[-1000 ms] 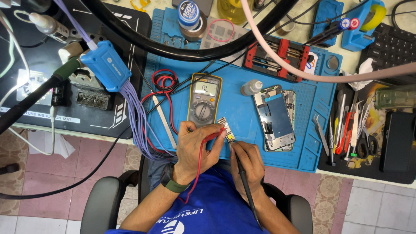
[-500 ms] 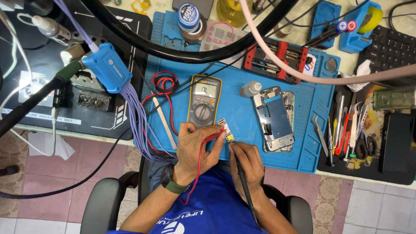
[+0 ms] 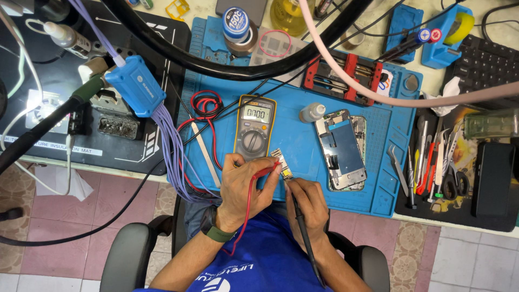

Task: The person uses a multimeter to test a small circuit board, then wipes a hot plate and places the board on it. The person handles the board and wipes the plate with a tissue.

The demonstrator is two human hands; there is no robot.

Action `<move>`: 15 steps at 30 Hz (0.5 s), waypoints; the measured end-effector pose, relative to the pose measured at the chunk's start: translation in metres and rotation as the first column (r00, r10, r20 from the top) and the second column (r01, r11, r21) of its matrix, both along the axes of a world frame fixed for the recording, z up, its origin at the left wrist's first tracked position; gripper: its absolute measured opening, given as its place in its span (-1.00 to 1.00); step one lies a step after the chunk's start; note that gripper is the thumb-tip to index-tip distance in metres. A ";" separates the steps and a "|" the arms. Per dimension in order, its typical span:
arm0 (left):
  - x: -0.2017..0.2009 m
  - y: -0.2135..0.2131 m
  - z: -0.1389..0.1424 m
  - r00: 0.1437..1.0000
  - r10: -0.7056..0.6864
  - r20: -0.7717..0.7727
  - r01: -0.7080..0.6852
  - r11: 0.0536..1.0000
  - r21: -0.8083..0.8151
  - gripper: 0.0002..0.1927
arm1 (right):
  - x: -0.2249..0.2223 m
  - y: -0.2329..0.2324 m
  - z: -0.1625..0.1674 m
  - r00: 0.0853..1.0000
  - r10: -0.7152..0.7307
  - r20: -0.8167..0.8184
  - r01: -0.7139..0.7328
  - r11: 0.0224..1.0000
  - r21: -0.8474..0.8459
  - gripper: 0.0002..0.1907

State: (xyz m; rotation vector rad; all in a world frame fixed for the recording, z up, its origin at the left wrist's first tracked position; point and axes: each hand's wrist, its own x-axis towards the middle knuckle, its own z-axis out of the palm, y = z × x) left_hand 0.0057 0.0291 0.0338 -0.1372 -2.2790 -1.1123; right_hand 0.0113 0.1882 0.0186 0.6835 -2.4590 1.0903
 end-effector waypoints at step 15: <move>0.000 0.000 -0.001 1.000 0.001 -0.016 0.000 1.000 0.009 -0.80 | 0.001 -0.003 0.003 1.000 -0.019 -0.003 0.019 1.000 -0.010 -0.81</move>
